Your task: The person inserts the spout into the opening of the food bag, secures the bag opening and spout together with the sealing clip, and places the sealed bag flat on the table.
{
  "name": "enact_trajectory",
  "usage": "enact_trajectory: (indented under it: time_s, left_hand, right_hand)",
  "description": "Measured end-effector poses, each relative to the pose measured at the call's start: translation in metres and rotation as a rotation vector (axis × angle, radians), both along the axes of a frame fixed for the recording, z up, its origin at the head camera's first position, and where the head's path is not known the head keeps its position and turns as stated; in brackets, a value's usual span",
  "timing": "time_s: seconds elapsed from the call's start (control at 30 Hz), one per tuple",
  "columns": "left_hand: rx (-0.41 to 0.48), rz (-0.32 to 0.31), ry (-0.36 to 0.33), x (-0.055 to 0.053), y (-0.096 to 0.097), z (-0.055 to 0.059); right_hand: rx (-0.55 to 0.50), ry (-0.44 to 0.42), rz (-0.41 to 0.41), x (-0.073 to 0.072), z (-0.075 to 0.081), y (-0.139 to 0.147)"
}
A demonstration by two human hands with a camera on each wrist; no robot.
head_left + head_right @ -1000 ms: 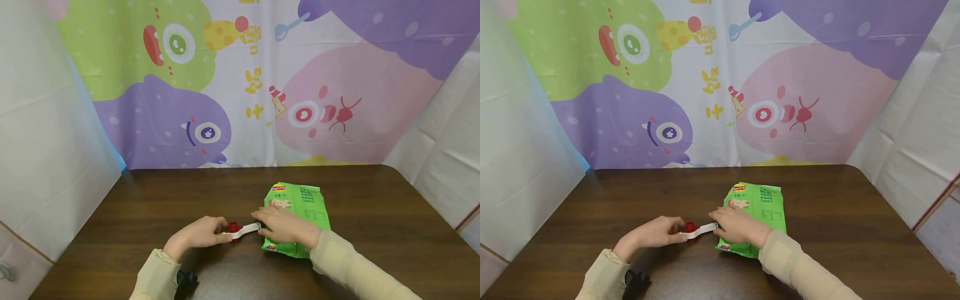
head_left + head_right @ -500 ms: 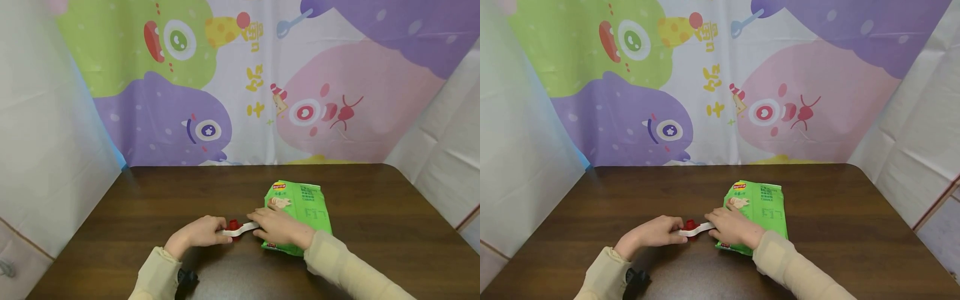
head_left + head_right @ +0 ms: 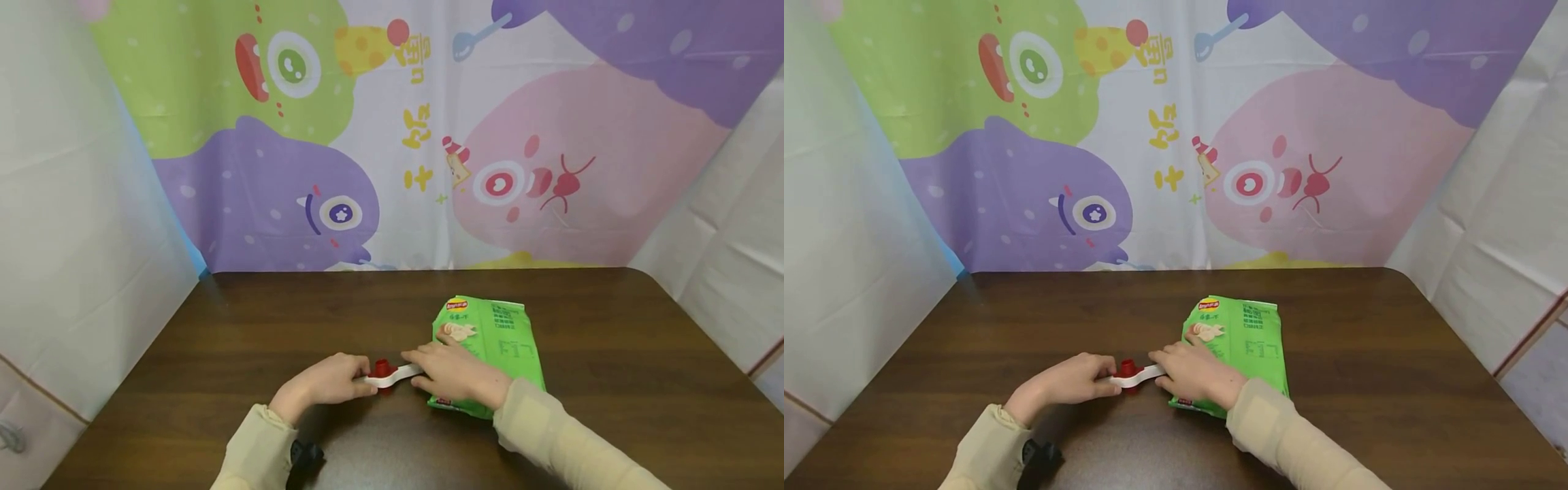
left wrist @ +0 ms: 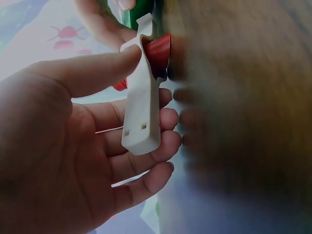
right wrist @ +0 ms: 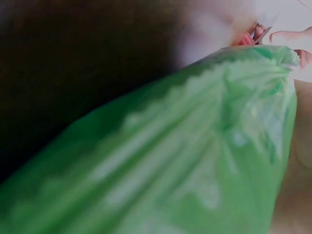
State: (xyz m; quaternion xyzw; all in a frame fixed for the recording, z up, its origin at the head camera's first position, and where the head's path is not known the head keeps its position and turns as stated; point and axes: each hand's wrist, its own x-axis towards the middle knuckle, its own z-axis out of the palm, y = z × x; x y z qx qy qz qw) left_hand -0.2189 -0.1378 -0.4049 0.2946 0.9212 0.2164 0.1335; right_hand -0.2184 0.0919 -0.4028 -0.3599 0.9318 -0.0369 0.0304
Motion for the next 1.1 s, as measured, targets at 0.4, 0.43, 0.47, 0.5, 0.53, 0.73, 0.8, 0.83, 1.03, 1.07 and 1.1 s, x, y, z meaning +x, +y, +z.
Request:
enact_trajectory:
  time_s: [0.4,0.43,0.47,0.5,0.53,0.73,0.8,0.83,1.03,1.07,1.1]
  left_hand:
    - [-0.006,0.002,0.023,0.0002,0.0009,-0.0027]
    - [-0.007,-0.001,0.028,0.0002,0.0009,-0.0027]
    - [-0.007,-0.005,0.032,0.0002,0.0007,-0.0026]
    - [-0.007,-0.009,0.036,0.0001,0.0007,-0.0026]
    - [-0.004,-0.009,0.035,-0.0001,0.0005,-0.0026]
    - [0.026,-0.007,0.014,-0.0014,-0.0009,0.0009]
    - [0.032,-0.006,0.015,-0.0017,-0.0016,0.0025]
    - [0.032,-0.005,0.021,-0.0017,-0.0019,0.0034]
    - [0.044,0.004,0.032,-0.0019,-0.003,0.0049]
    - [0.047,0.004,0.027,-0.002,-0.0031,0.0046]
    - [0.048,0.005,0.023,-0.0022,-0.0031,0.0042]
  right_hand:
    - [-0.002,0.047,0.002,0.0011,-0.0001,-0.007]
    - [0.003,0.052,0.002,0.0009,-0.0005,-0.0073]
    - [0.002,0.055,0.003,0.0006,-0.0011,-0.0075]
    - [0.004,0.059,0.002,0.0003,-0.0016,-0.0077]
    - [0.004,0.063,0.001,0.0001,-0.0018,-0.0078]
    - [-0.023,0.084,-0.003,-0.0014,-0.0022,-0.0078]
    - [-0.043,0.1,0.006,-0.0017,-0.0018,-0.0076]
    - [-0.055,0.106,0.011,-0.0015,-0.0012,-0.0074]
    - [-0.113,0.063,-0.011,-0.001,0.0022,-0.0053]
    - [-0.121,0.049,-0.018,-0.0009,0.0024,-0.0048]
    - [-0.13,0.039,-0.023,-0.0008,0.0027,-0.0043]
